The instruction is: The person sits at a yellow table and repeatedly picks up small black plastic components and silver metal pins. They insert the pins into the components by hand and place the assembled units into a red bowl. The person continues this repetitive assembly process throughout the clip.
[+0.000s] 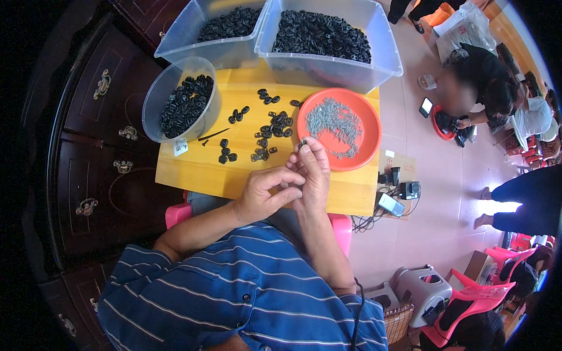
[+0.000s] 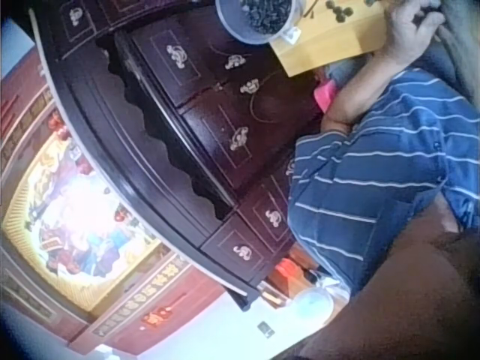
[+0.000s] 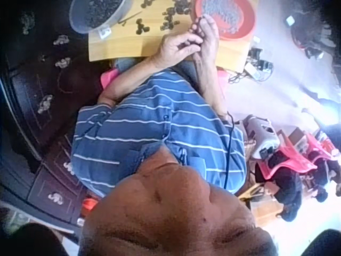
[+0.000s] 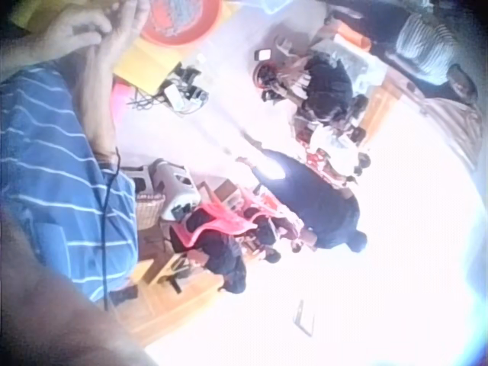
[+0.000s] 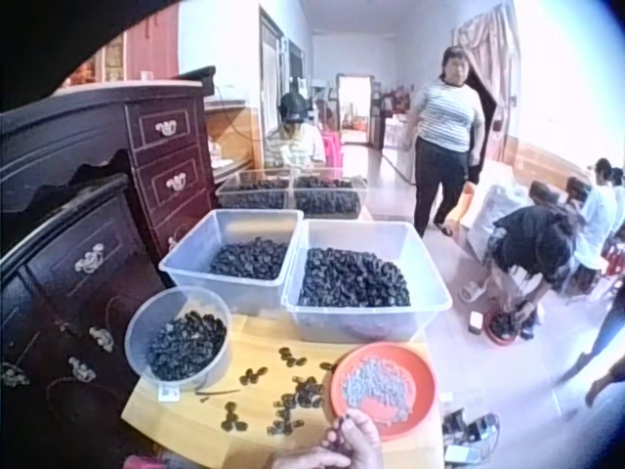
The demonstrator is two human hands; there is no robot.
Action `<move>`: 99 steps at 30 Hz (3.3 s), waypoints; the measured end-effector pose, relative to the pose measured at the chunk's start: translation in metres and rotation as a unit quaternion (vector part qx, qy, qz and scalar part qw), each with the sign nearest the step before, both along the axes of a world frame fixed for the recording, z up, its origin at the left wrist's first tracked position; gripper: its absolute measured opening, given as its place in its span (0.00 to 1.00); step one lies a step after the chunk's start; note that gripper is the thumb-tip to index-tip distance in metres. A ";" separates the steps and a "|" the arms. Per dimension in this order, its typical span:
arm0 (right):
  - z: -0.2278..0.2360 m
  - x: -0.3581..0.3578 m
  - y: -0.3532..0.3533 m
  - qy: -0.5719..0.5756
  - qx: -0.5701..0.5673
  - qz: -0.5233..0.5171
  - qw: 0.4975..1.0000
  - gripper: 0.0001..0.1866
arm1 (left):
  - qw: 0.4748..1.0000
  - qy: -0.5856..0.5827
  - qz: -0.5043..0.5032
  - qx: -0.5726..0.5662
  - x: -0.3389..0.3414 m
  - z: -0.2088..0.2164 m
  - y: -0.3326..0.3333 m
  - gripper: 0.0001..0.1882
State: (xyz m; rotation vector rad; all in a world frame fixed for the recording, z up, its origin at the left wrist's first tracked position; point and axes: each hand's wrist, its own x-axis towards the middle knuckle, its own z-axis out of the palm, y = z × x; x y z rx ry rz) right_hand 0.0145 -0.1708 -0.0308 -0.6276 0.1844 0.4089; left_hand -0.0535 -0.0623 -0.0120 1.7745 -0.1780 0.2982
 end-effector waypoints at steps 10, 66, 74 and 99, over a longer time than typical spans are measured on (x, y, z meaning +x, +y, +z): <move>0.003 -0.001 0.004 -0.037 -0.054 -0.021 0.998 0.10 | 0.996 0.074 -0.020 -0.044 0.000 0.004 0.017 0.12; 0.006 -0.001 0.001 -0.224 -0.235 0.103 0.940 0.08 | 0.999 0.028 0.019 0.029 0.026 0.017 0.067 0.13; 0.005 0.001 -0.001 -0.204 -0.237 0.117 0.943 0.08 | 0.993 -0.023 0.005 0.116 0.031 0.027 0.067 0.14; -0.011 0.003 0.003 -0.034 -0.100 0.119 0.987 0.08 | 0.953 -0.086 0.076 0.281 0.036 0.017 0.050 0.16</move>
